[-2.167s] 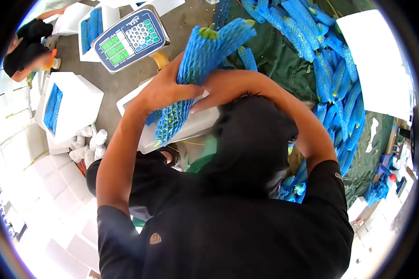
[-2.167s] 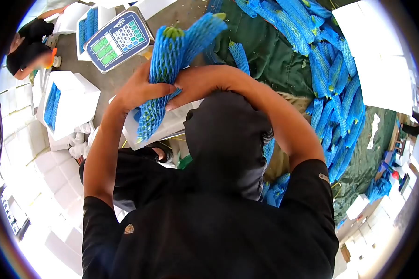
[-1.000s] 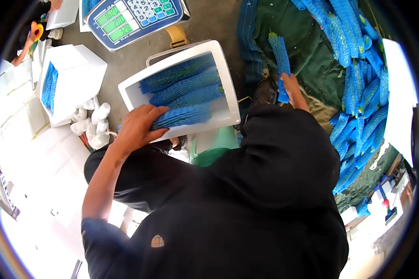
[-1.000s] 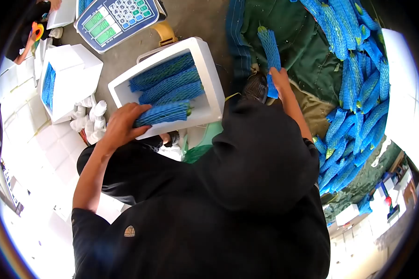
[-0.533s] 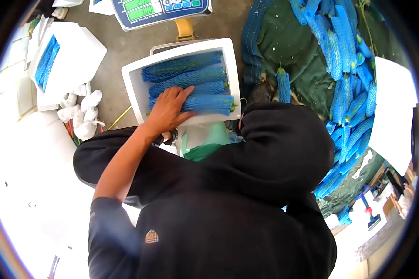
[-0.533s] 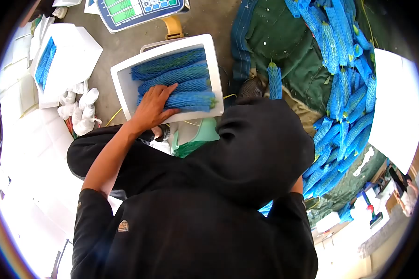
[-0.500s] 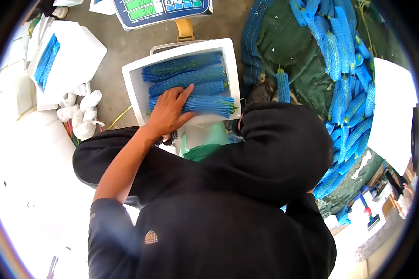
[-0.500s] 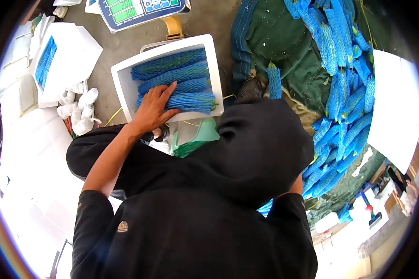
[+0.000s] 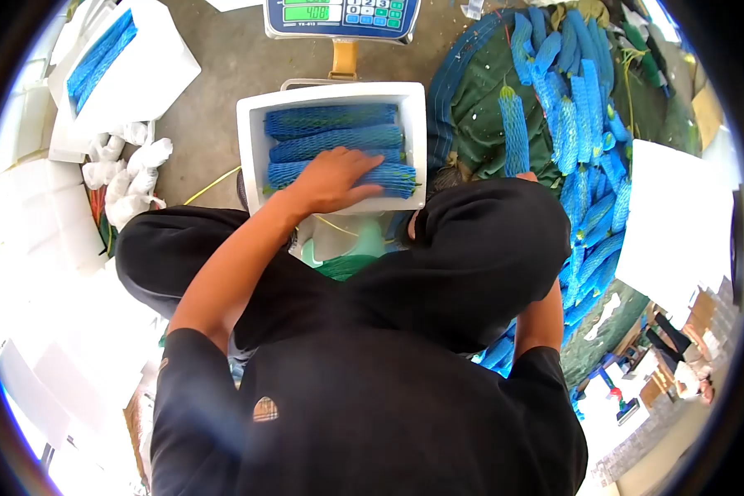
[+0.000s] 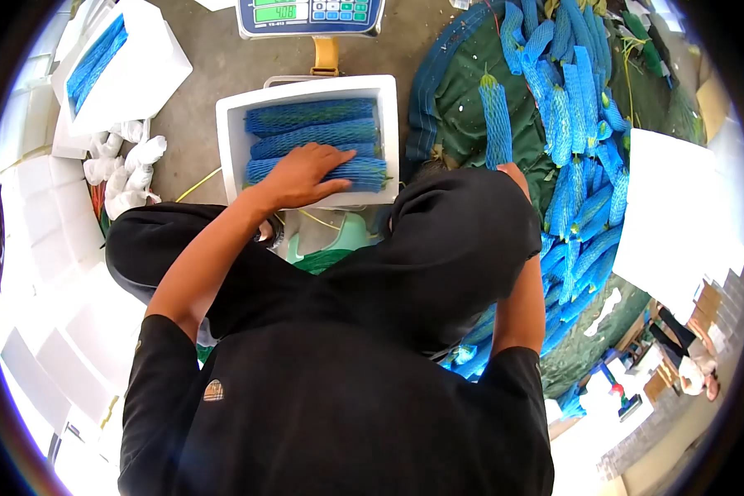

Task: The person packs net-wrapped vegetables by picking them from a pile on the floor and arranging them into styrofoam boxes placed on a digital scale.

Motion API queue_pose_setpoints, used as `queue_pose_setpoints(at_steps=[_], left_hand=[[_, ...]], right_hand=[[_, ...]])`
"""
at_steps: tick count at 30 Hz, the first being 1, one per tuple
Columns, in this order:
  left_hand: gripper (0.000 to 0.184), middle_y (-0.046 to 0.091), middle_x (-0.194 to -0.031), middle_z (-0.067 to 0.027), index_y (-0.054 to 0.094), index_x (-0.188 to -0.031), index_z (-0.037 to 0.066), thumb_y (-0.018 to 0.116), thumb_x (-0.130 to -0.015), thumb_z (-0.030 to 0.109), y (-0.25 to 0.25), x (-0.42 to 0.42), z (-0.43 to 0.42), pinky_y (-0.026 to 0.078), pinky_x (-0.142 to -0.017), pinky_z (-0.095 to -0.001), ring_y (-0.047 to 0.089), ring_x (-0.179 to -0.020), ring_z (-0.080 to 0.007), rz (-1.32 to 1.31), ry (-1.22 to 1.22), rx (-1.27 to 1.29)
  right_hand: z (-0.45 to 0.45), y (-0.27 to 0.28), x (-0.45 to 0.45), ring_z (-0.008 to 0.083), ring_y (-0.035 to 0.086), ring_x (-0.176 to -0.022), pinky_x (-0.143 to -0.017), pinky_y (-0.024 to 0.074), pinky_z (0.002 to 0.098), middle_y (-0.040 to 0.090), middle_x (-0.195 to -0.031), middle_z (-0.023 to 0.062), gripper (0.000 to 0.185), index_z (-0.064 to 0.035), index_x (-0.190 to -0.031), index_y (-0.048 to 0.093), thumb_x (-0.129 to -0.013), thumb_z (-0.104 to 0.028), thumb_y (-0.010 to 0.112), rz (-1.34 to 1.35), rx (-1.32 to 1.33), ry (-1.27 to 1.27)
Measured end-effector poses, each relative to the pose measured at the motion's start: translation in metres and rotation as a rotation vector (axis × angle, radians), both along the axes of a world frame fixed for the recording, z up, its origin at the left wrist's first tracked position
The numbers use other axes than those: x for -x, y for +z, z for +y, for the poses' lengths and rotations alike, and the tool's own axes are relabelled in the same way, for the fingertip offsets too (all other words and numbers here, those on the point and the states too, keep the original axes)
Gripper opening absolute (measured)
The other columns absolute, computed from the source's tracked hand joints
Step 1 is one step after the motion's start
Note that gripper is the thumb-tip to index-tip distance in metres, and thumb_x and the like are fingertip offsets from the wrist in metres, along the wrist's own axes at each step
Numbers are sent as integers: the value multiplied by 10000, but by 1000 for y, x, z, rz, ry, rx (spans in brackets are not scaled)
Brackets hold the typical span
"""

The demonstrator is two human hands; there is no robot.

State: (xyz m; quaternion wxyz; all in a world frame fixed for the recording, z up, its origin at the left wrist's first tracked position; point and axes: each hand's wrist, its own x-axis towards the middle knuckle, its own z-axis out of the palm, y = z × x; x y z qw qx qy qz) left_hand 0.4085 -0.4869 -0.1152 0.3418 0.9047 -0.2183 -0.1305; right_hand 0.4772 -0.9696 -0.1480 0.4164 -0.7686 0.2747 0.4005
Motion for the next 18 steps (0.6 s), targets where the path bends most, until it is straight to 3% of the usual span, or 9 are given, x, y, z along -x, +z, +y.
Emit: queue_pose_setpoints(at_steps=[6,15,17,18], left_hand=[[413,632,-1096,-111,680,-1297,179,693,-961,419,14,6,-9,488,-893,-480,594,-1061,-349,-107,29,-120],[405,607,-1112,-111,677,-1283,208,699,-950,438,-20,13,-14,471,-899,-507,580,-1096,-338,-88,73,-276],[411,608,-1113,-109,680,-1283,223,705,-940,448,-24,14,-18,472,-898,-508,581,-1104,-339,-83,102,-313],[415,608,-1114,-109,682,-1284,230,708,-935,453,-23,16,-19,473,-898,-509,582,-1108,-339,-78,124,-337]], right_hand=[[8,29,-29,271,672,-938,-752,526,404,605,-1297,195,556,-22,-1329,556,-872,-323,651,-90,68,165],[1,72,-46,268,675,-955,-756,520,401,607,-1314,199,555,-23,-1341,559,-876,-312,650,-222,165,406],[-17,85,-60,241,657,-1012,-783,528,383,618,-1335,174,556,-32,-1383,555,-900,-289,653,-293,207,561],[-13,94,-62,228,647,-1034,-799,532,377,624,-1337,157,562,-33,-1400,550,-908,-283,657,-347,161,516]])
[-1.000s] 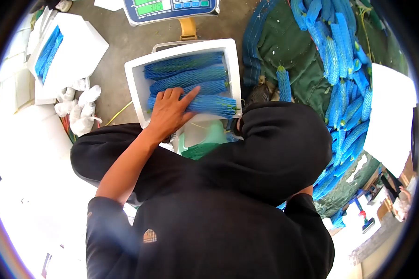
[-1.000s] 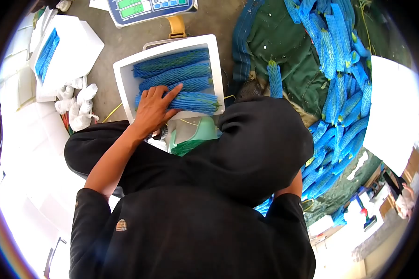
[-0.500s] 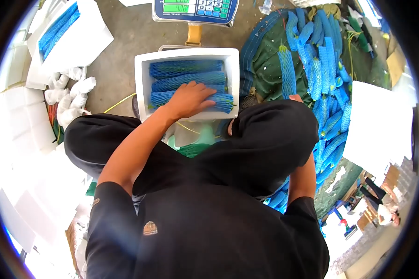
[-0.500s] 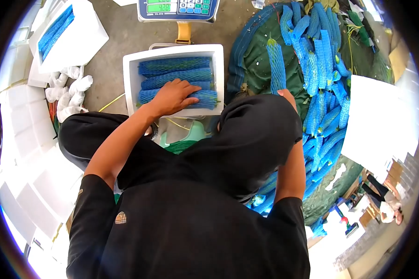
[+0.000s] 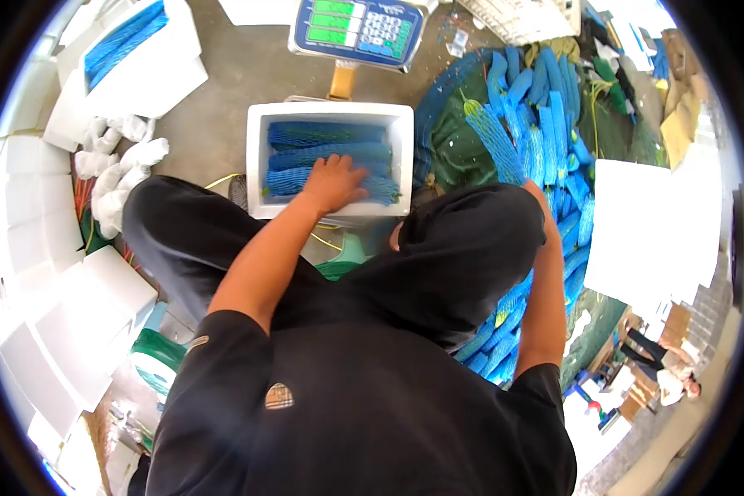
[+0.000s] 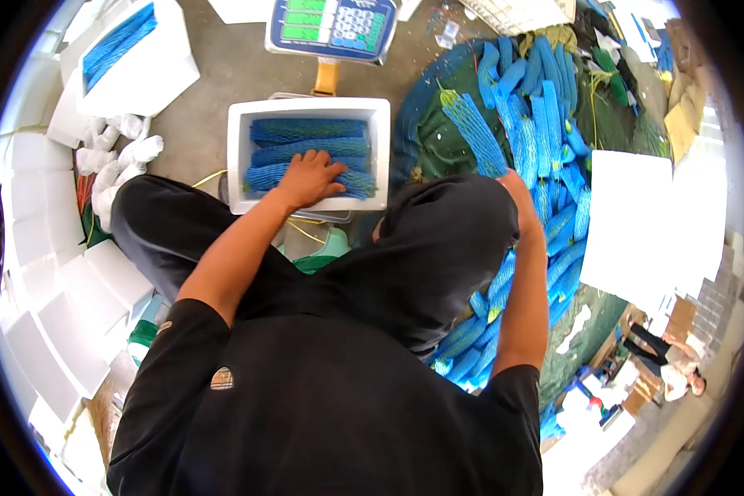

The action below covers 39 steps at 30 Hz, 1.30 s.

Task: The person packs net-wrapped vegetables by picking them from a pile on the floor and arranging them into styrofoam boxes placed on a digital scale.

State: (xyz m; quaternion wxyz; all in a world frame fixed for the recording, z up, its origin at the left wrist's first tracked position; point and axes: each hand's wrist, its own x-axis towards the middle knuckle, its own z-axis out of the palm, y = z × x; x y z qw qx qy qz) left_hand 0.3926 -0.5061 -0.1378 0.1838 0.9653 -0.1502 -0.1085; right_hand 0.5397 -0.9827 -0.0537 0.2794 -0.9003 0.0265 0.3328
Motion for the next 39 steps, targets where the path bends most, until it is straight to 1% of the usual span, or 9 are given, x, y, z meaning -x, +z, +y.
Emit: queue_pose_setpoints(at_steps=[4,8,11,19,21,25,32,35,39], left_hand=[[627,606,-1301,-153,571,-1503,238,706,-933,464,-2,18,2,427,-1056,-547,559,-1252,-358,-84,49,161],[868,342,-1674,-155,299,-1657,271,748,-927,407,28,45,6,211,-1260,-603,301,-1562,-368,-107,-32,93],[891,353,-1670,-130,301,-1656,268,777,-910,368,28,45,5,229,-1250,-611,317,-1552,-365,-103,-96,-16],[743,473,-1578,-153,435,-1583,247,623,-878,105,8,51,-4,305,-1213,-595,434,-1458,-374,-84,7,77],[718,482,-1573,-124,473,-1551,220,661,-863,139,11,52,-2,296,-1222,-589,418,-1478,-360,-135,27,78],[773,482,-1566,-131,507,-1498,145,810,-789,195,2,49,2,270,-1237,-588,394,-1502,-352,-164,18,123],[782,501,-1561,-127,527,-1482,132,824,-764,222,-8,50,-1,282,-1229,-597,426,-1479,-349,-178,-2,142],[821,546,-1485,-120,516,-1504,194,834,-747,206,16,43,-2,279,-1210,-636,454,-1436,-366,-109,-39,67],[645,530,-1503,-166,598,-1411,98,791,-833,309,15,28,3,313,-1195,-575,470,-1407,-402,-182,-277,176]], right_hand=[[53,96,-9,195,618,-1086,-879,538,358,640,-1325,94,597,-24,-1444,530,-934,-297,678,-73,-379,-276],[136,176,-27,197,616,-1122,-976,517,349,644,-1298,89,607,-5,-1445,527,-963,-335,690,39,-343,-5],[208,191,-10,190,607,-1160,-1015,502,351,659,-1250,99,590,1,-1443,528,-988,-335,697,-104,-208,320],[320,-20,2,384,649,-1194,-1035,512,467,655,-1305,245,594,-13,-1409,574,-948,-359,719,-202,-190,575],[340,-29,43,382,641,-1166,-1019,505,497,651,-1304,199,539,-33,-1372,616,-914,-301,712,-544,239,596],[334,-76,79,356,607,-1226,-1036,473,500,643,-1324,174,435,-38,-1282,672,-883,-210,658,-1049,22,811],[337,-137,67,376,471,-1451,-1219,358,513,488,-1579,208,641,-27,-1477,547,-969,-418,567,-476,119,693],[362,-66,60,348,367,-1540,-1265,226,568,379,-1669,192,689,-69,-1517,530,-997,-521,513,-87,159,566],[381,-8,67,364,665,-1210,-1127,356,577,721,-1279,169,579,-90,-1403,621,-930,-425,620,-280,-58,576]])
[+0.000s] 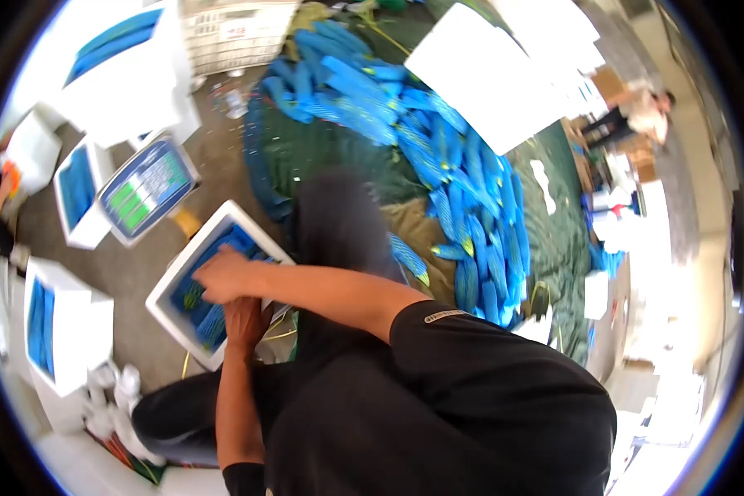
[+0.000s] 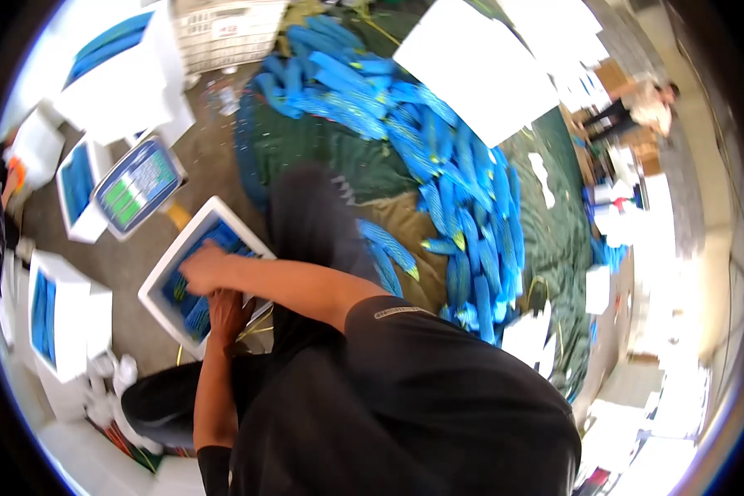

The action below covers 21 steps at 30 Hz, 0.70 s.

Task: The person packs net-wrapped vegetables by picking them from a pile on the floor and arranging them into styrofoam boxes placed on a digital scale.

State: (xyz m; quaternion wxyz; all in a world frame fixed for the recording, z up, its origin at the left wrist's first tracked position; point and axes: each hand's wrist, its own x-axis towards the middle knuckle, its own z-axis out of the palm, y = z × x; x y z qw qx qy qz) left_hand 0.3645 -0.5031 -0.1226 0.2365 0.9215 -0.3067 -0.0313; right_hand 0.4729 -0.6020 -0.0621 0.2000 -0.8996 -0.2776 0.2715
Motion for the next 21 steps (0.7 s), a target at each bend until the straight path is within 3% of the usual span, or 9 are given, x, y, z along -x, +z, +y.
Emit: queue_pose_setpoints(at_steps=[1,4,8,9,10,12,14,19,21], left_hand=[[588,500,-1550,-163,549,-1461,83,723,-941,295,24,-8,-17,320,-1218,-500,479,-1426,-355,-65,-64,38],[541,526,-1507,-161,514,-1479,69,665,-994,257,-4,-28,-28,364,-1187,-481,505,-1397,-346,183,-107,200],[480,561,-1450,-158,466,-1504,50,587,-1066,206,-45,-48,-27,422,-1145,-457,540,-1360,-334,554,-87,337],[471,583,-1390,-226,485,-1482,30,563,-1069,243,12,-56,-41,446,-1082,-510,544,-1305,-421,442,-100,-98],[397,648,-1151,-242,559,-1352,25,583,-1033,260,-10,-53,-37,478,-936,-547,593,-1062,-472,145,-111,68],[410,632,-1215,-246,557,-1358,21,552,-1038,277,9,-59,-50,474,-936,-562,583,-1102,-471,313,-71,-79],[429,622,-1243,-252,548,-1377,18,524,-1045,290,-18,-63,-38,463,-950,-572,569,-1129,-476,231,-170,-152],[447,616,-1254,-264,550,-1389,15,502,-1055,308,-30,-73,-32,431,-992,-575,549,-1154,-485,319,-213,-179],[449,614,-1249,-270,563,-1373,10,524,-1052,322,-63,-84,-17,424,-1004,-559,547,-1157,-484,215,-330,-217]], right_hand=[[-8,27,9,360,670,-1190,-1125,361,563,719,-1273,174,551,-90,-1390,623,-938,-406,628,-44,-144,-16],[-61,103,39,353,674,-1150,-1122,376,523,724,-1238,156,458,-113,-1354,629,-954,-333,667,-119,-539,-71],[-181,158,72,317,677,-1092,-1063,453,484,739,-1153,70,340,-120,-1268,678,-951,-240,703,-441,-672,-270],[-206,149,78,296,683,-1068,-993,506,457,743,-1099,71,317,-121,-1253,686,-950,-211,704,-505,-722,-391],[-235,152,91,295,706,-1015,-903,550,411,749,-1059,83,286,-87,-1241,682,-960,-143,692,-556,-736,-530],[-280,124,112,255,756,-961,-838,586,376,758,-1046,113,279,-42,-1266,663,-993,-103,676,-381,-753,-928],[-322,73,143,259,747,-1059,-908,575,376,757,-1130,124,347,-44,-1309,643,-1024,-243,655,-244,-517,-1283],[-387,-125,269,302,735,-995,-895,565,426,750,-1087,144,495,-44,-1320,639,-976,-397,677,-26,-137,-1286],[-399,-120,292,312,721,-1040,-916,557,424,737,-1126,162,522,-55,-1337,641,-963,-419,674,455,-231,-1373]])
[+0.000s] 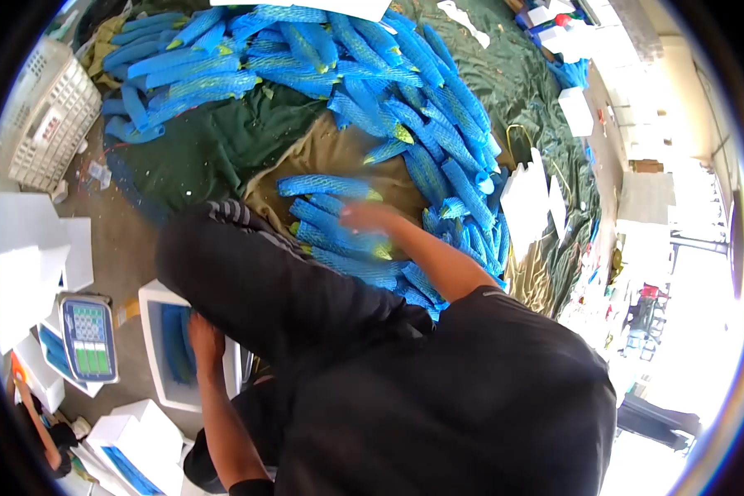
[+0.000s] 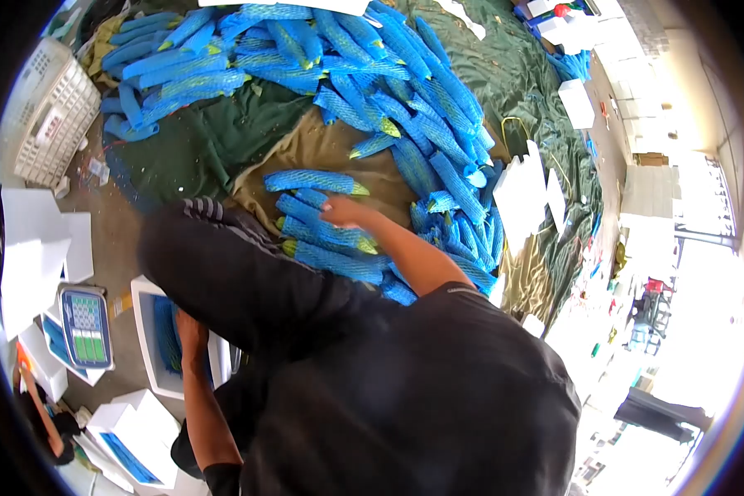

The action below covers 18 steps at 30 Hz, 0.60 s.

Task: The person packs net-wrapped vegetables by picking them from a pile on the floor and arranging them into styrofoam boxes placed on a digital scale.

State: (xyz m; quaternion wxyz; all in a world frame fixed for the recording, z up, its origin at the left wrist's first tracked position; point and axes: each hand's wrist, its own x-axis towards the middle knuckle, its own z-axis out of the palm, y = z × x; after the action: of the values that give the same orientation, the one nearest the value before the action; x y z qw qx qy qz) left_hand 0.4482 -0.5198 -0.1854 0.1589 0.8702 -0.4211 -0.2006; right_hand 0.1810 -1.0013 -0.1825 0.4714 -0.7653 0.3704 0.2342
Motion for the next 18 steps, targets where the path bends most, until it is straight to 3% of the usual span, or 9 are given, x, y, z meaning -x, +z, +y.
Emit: queue_pose_setpoints(at_steps=[1,4,7,9,11,15,18], left_hand=[[461,611,-1254,-274,562,-1376,6,532,-1050,330,12,0,-5,422,-1006,-554,546,-1159,-482,66,54,-12],[499,599,-1253,-291,564,-1374,-17,563,-1043,357,34,2,-11,411,-1024,-540,538,-1169,-481,255,222,-55],[521,598,-1254,-286,557,-1386,-21,544,-1060,385,61,13,-26,392,-1064,-534,531,-1197,-477,241,200,116],[556,614,-1268,-235,557,-1367,-23,541,-1067,444,34,31,-3,396,-1087,-533,563,-1228,-432,130,257,168],[554,611,-1290,-203,556,-1364,-14,571,-1060,449,10,46,26,418,-1085,-522,586,-1221,-395,91,315,144],[560,595,-1326,-198,534,-1392,-11,588,-1054,433,27,60,33,419,-1097,-509,581,-1242,-384,132,363,88],[569,584,-1354,-195,517,-1412,-8,601,-1049,421,50,56,23,419,-1105,-499,577,-1258,-376,177,370,50]], right_hand=[[-7,-5,8,318,713,-1062,-926,553,423,731,-1146,171,536,-61,-1346,642,-957,-429,672,146,-176,-37],[-23,-27,23,396,732,-964,-913,569,485,751,-936,229,434,-7,-956,742,-937,-431,649,144,91,20],[-55,-81,40,407,680,-1098,-955,554,518,706,-1130,220,432,-23,-1120,688,-914,-402,660,215,354,-90],[-97,-140,43,417,636,-1205,-990,541,542,664,-1277,217,483,-38,-1248,645,-902,-374,664,297,593,-54],[-121,-87,2,429,543,-1328,-1056,506,561,550,-1440,200,542,-43,-1392,528,-918,-288,628,367,560,-111],[-177,-108,-50,401,498,-1377,-1096,473,544,521,-1461,189,526,-41,-1405,496,-908,-179,599,78,762,-151],[-208,-137,-88,429,507,-1355,-1116,444,551,541,-1451,205,671,-73,-1494,447,-888,-243,679,-2,905,-230]])
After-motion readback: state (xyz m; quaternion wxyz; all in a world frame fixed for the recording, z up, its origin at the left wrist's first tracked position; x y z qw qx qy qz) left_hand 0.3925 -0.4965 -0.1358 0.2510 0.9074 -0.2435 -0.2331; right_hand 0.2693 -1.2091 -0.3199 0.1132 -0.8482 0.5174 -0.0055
